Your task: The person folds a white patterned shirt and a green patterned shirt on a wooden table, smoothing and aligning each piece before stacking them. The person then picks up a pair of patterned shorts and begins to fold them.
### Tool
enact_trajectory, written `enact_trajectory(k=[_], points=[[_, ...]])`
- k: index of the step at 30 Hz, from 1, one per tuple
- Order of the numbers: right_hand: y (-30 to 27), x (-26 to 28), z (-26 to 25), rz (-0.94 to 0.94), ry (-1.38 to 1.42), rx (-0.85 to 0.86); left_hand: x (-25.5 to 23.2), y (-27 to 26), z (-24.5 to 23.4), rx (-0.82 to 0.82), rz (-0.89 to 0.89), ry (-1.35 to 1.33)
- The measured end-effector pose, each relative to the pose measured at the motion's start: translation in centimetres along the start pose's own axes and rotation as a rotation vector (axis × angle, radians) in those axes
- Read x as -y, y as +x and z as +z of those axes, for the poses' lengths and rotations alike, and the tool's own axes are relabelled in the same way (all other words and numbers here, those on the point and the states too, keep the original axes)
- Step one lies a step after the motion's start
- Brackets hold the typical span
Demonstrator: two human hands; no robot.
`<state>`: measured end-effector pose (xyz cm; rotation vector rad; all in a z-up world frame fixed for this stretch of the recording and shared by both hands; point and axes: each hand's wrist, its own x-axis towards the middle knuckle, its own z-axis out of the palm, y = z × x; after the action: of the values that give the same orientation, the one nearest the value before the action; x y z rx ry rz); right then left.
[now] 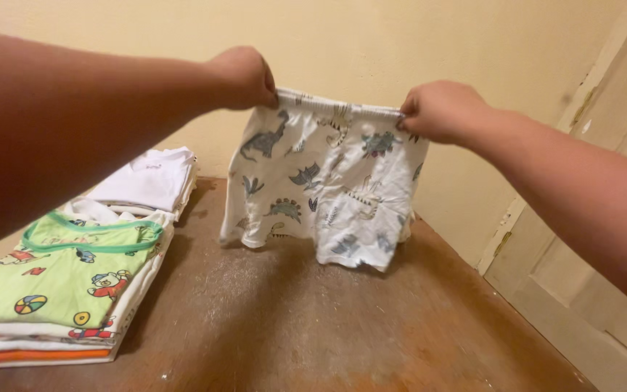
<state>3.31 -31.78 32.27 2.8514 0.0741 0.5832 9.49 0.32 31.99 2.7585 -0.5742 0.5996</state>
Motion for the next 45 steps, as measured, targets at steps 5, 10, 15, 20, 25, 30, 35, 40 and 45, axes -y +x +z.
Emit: enact_trajectory(k=[5,10,15,20,25,30,35,40,45], points=[[-0.3,-1.6,-2.0,-0.124,-0.019,-0.291,0.7,0.4,-0.8,-0.292,0.001,-0.127],[-1.5,-2.8,-0.1,-0.004,0.057,0.152,0.9,-0.6,-0.6,0.185,0.022,-0.012],[-1.9,-4.4,-1.9,0.015,0.261,0.21,-0.1,-0.6,-1.9,0.205,0.03,-0.05],[-2.9,-5.1,-4.8,0.049,0.359,0.289,-1.0,-1.1,-3.1,-0.035,0.053,-0.169],[-4.0,-4.2,-5.5,0.033,0.418,0.333,-2.4,-1.9,-2.3,0.161,-0.017,-0.086],[-4.0,-2.9,-4.7,0.236,0.428,0.226,-3.2,-2.4,-1.7,0.157,-0.062,-0.214],[-3.9,-2.5,-4.4,0.191,0.562,0.16,-3.7,-3.0,-1.9,0.21,-0.043,-0.256],[-4.5,-3.7,-5.1,0.032,0.584,0.194,-2.6,-3.2,-3.4,0.308,0.008,-0.206],[-4.0,-6.9,-7.3,-0.124,1.067,0.206,-0.9,-1.3,-7.1,0.306,0.021,-0.56]])
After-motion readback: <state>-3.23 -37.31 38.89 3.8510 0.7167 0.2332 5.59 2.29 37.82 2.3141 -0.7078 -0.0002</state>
